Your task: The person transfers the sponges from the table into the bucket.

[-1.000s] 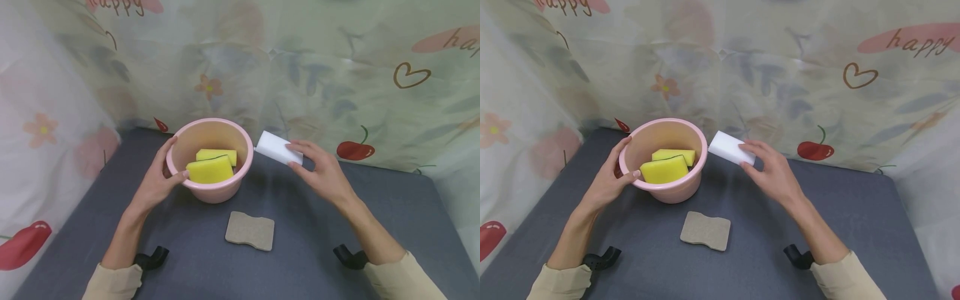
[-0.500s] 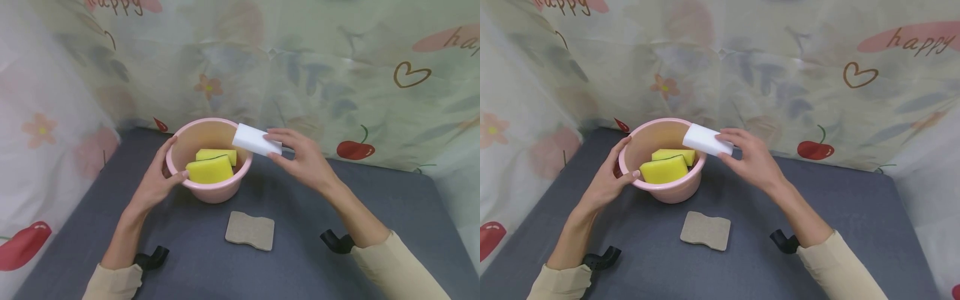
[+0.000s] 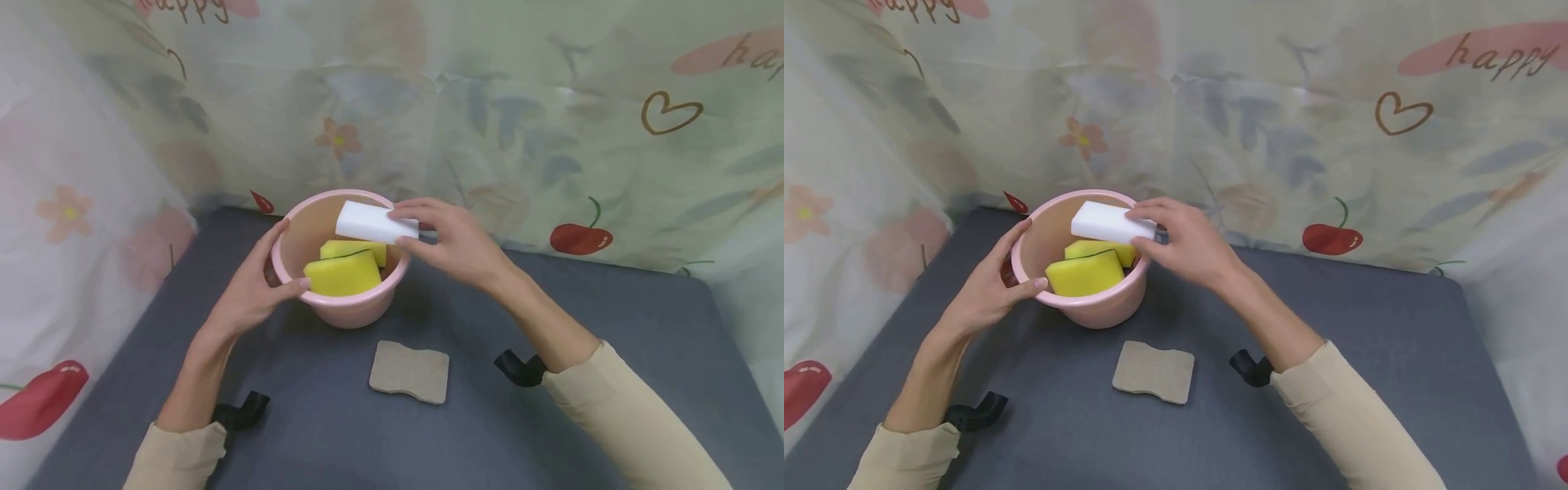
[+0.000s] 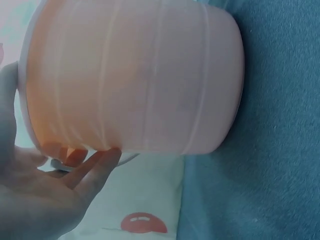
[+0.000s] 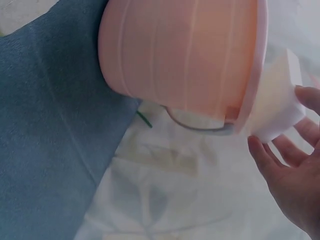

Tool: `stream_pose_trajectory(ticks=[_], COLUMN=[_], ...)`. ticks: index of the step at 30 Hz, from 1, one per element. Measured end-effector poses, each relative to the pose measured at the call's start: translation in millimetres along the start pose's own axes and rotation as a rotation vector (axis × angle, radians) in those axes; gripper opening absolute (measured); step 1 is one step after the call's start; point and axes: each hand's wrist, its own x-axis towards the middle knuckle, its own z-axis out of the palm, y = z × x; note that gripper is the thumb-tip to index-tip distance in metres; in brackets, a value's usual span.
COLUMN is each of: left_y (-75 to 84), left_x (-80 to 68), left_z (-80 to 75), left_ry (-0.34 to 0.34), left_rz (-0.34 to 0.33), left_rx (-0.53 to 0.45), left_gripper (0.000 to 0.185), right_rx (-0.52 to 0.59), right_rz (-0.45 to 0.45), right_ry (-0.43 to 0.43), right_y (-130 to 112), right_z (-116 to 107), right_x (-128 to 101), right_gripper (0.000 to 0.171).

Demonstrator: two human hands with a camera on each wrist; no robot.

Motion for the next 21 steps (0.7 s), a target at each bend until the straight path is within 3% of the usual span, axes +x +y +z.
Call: stream_pose_trajectory(ticks=[6, 21], left_y=[0.3, 0.6], left_x=[2.1, 2.8], left_z=[-2.7, -4.0], left_ry=[-0.027, -0.020], left_rz=[0.003, 0.018], left_rx=[0.040, 0.100], left_gripper=[0.103, 0.101], right_rx=[-0.001, -0.068], right_rz=[0.003, 0.055], right_ry=[-0.053, -0.120], right_y=[-5, -12], right_z=[8, 31], right_x=[11, 39], right_gripper=[0.041, 0.039])
